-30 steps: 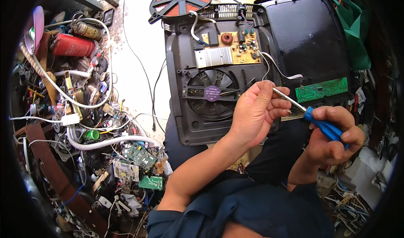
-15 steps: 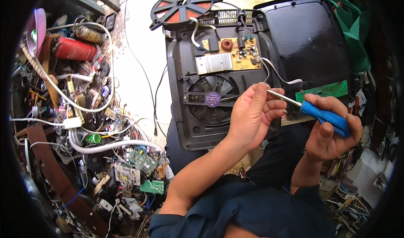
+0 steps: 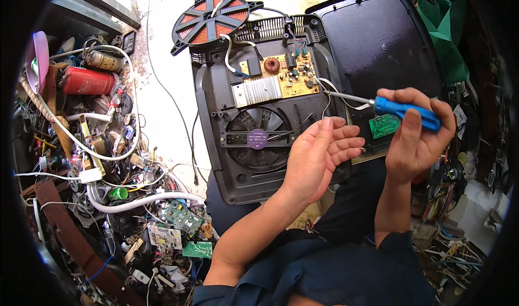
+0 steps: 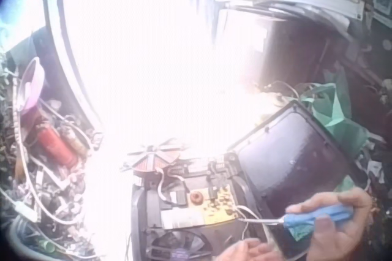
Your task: The person disassembles a portable induction cooktop, removes the internal fan and heating coil, and then reassembles the unit. They use a screwdriver to remove screws, detach components, and reconnect wires before closing the casing.
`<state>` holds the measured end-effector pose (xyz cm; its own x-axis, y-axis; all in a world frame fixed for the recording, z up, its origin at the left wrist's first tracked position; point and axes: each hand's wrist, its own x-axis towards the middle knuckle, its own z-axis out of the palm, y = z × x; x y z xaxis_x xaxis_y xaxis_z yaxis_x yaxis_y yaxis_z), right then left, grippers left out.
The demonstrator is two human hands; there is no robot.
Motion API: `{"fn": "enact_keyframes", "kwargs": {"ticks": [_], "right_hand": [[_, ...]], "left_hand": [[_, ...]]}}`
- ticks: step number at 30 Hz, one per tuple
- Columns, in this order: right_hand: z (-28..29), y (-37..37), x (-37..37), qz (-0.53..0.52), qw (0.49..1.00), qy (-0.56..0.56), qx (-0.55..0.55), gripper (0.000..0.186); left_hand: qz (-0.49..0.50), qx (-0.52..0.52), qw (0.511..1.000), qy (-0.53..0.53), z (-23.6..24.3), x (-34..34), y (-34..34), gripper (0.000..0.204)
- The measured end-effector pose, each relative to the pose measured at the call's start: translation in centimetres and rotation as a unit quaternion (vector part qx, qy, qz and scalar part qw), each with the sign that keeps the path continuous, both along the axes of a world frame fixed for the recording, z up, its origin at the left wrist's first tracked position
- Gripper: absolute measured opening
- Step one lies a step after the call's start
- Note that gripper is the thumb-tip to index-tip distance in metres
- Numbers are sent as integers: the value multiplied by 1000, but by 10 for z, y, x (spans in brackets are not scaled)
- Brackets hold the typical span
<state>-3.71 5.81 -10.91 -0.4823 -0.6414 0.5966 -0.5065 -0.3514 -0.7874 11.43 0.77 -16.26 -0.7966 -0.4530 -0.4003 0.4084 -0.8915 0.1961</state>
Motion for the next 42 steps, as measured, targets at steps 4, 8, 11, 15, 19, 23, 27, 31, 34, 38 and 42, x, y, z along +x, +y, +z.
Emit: {"fn": "enact_keyframes", "kwargs": {"ticks": [4, 8, 11, 15, 19, 23, 27, 31, 34, 38, 42], "right_hand": [[-5, -11, -7, 9, 999, -3, 40, 40], [-17, -15, -7, 35, 998, 15, 55, 40], [-20, -18, -7, 35, 998, 22, 57, 40], [-11, -36, -15, -5, 999, 26, 19, 39], [-21, -71, -28, -50, 997, 48, 20, 34], [-35, -94, -40, -52, 992, 105, 52, 34], [-35, -100, -39, -52, 981, 150, 112, 31], [-36, -101, -38, -55, 976, 154, 142, 30], [-36, -101, -39, -51, 975, 163, 139, 30], [-35, -100, -38, -45, 978, 155, 133, 31], [-34, -101, -36, -48, 977, 162, 131, 30]], "left_hand": [[-7, -2, 1000, -21, 6, -3, 2, 28], [-10, 8, 999, -40, 7, -4, 0, 28], [-18, 8, 999, -29, 6, -2, 2, 29], [-23, 0, 999, -27, 8, -2, 2, 31], [-29, -14, 999, -37, 12, -2, 0, 35], [-22, -13, 999, -28, 10, -1, 0, 37], [-26, -10, 999, -17, 9, 0, 0, 35], [-28, -7, 999, -15, 8, 0, 1, 33], [-31, -12, 999, -16, 8, 0, 1, 32], [-32, -14, 999, -17, 8, 0, 1, 31], [-31, -10, 999, -17, 8, 0, 1, 31]]}}
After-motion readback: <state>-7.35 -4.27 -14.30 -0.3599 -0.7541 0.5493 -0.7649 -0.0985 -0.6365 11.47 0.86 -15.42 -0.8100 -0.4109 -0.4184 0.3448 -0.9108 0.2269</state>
